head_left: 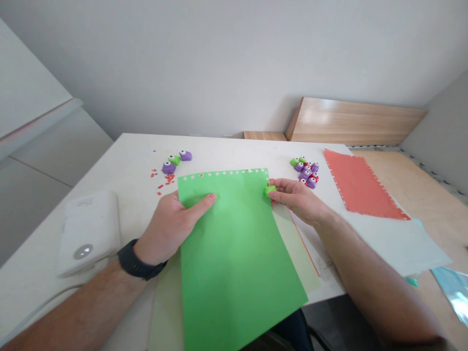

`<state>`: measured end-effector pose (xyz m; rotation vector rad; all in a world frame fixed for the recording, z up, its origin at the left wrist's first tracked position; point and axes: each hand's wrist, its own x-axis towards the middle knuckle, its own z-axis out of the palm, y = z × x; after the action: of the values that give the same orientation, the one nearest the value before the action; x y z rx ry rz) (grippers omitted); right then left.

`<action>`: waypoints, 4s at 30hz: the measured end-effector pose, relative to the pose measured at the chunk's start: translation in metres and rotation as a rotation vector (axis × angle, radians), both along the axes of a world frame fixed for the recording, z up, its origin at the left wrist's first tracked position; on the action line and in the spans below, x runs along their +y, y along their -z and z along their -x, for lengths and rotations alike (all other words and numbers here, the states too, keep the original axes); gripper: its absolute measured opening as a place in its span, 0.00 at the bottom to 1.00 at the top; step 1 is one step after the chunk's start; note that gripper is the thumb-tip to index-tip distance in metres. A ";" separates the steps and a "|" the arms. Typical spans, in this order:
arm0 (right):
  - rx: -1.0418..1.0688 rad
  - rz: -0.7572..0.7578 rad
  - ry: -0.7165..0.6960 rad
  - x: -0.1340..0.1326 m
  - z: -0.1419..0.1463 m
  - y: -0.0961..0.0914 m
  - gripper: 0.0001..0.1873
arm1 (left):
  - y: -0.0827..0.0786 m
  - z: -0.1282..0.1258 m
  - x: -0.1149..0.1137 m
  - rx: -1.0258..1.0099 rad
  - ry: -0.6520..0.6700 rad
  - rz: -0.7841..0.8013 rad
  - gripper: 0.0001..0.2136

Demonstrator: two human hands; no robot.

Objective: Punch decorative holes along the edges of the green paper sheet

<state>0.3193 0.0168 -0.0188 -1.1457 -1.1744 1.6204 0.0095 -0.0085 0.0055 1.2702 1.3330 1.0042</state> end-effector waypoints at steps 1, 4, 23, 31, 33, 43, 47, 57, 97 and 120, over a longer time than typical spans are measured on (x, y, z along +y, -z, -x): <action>0.001 -0.004 -0.002 0.000 0.000 0.001 0.23 | 0.000 0.000 0.000 -0.002 0.000 0.003 0.23; 0.011 -0.003 -0.001 0.001 0.000 0.002 0.24 | 0.001 0.001 0.000 0.005 0.007 -0.001 0.22; -0.006 -0.043 -0.038 0.001 0.001 0.004 0.21 | 0.003 0.001 0.001 -0.010 0.015 -0.001 0.18; -0.023 -0.050 -0.036 0.001 0.002 0.003 0.20 | 0.003 0.001 0.002 0.023 0.013 0.000 0.18; -0.025 -0.041 -0.025 0.000 0.002 0.003 0.19 | 0.001 0.000 0.002 0.024 0.009 0.003 0.18; -0.051 -0.032 -0.017 0.000 0.002 0.002 0.20 | -0.002 -0.003 0.000 0.012 -0.017 0.034 0.19; -0.026 -0.021 -0.048 -0.001 0.002 0.001 0.22 | -0.006 -0.004 0.000 0.020 -0.032 0.048 0.20; -0.043 -0.021 -0.036 -0.001 0.003 -0.004 0.21 | 0.000 -0.001 0.000 0.017 -0.005 0.018 0.20; -0.162 -0.113 0.017 0.002 0.006 0.000 0.21 | -0.002 -0.002 -0.001 0.082 0.018 0.007 0.23; -0.250 -0.157 0.017 0.006 0.006 0.011 0.17 | 0.003 0.000 0.000 0.112 0.026 0.019 0.18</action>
<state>0.3137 0.0228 -0.0293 -1.2776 -1.4210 1.3731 0.0090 -0.0087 0.0026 1.3421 1.4047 0.9115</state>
